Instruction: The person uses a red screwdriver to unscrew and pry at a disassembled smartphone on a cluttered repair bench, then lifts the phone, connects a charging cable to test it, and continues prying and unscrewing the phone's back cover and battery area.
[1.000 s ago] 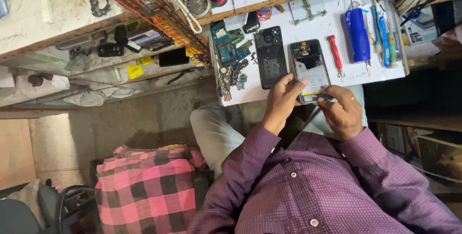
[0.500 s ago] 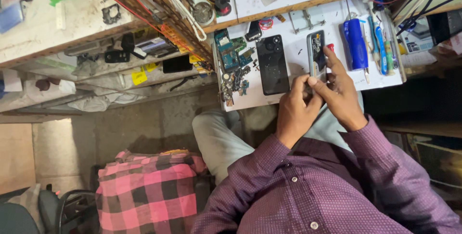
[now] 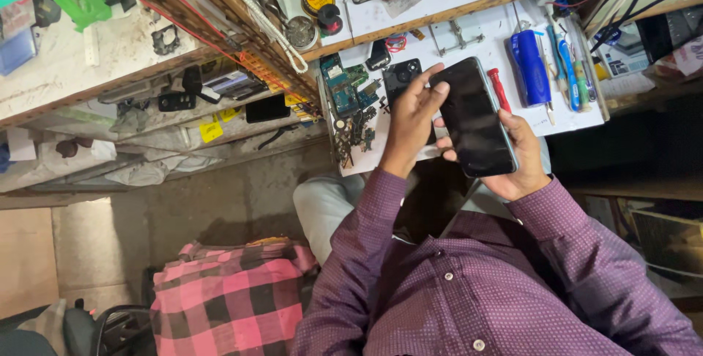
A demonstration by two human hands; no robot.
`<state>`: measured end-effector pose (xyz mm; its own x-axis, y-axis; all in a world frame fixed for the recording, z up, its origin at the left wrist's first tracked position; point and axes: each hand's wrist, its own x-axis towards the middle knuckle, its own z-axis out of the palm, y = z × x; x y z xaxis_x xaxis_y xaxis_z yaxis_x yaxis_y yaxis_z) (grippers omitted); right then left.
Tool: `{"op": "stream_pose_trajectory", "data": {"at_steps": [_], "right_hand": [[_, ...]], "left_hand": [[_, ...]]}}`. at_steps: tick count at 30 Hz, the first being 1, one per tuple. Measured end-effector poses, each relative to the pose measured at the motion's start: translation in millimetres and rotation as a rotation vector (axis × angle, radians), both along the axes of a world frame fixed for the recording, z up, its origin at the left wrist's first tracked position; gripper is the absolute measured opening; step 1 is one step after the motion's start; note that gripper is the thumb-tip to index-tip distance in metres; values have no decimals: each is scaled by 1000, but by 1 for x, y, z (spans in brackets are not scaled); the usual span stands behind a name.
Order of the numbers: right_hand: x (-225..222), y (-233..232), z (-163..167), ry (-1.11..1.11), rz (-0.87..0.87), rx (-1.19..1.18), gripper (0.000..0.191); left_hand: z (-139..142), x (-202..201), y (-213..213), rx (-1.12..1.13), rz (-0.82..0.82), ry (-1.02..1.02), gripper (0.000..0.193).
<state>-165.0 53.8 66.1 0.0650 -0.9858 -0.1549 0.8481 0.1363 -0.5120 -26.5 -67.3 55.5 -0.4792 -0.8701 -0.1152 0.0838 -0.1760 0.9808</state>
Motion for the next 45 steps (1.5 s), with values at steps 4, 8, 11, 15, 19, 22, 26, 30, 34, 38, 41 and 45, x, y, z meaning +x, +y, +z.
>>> {"op": "stream_pose_trajectory", "data": {"at_steps": [4, 8, 11, 15, 19, 22, 26, 30, 34, 38, 41, 45], "right_hand": [[-3, 1, 3, -68, 87, 49, 72], [-1, 5, -1, -139, 115, 7, 70], [0, 7, -8, -177, 106, -31, 68], [0, 8, -17, -198, 92, -14, 69], [3, 8, -21, -226, 80, -4, 70], [5, 9, -21, -178, 80, 0, 70], [8, 10, -18, -175, 93, -1, 71], [9, 9, -15, -99, 83, 24, 71], [9, 8, -16, -121, 91, 23, 72], [9, 8, -19, -136, 89, 37, 71], [9, 8, -22, -123, 77, 49, 71], [9, 8, -23, -151, 63, 66, 68]], "left_hand": [[9, 8, -7, -71, -53, 64, 38], [20, 13, -7, -122, -61, 12, 34], [24, 15, -7, -100, -81, 57, 34], [24, 16, -4, -114, -73, -3, 35], [24, 18, 0, -65, -70, 4, 35], [23, 20, 2, -79, -79, 40, 34], [22, 21, 1, -86, -85, 61, 33], [22, 23, -1, -57, -108, 105, 33], [20, 26, -2, -43, -115, 64, 35], [17, 26, -1, -56, -115, 56, 35], [16, 26, -1, -59, -112, 14, 36], [19, 25, -1, -29, -127, 94, 36]]}}
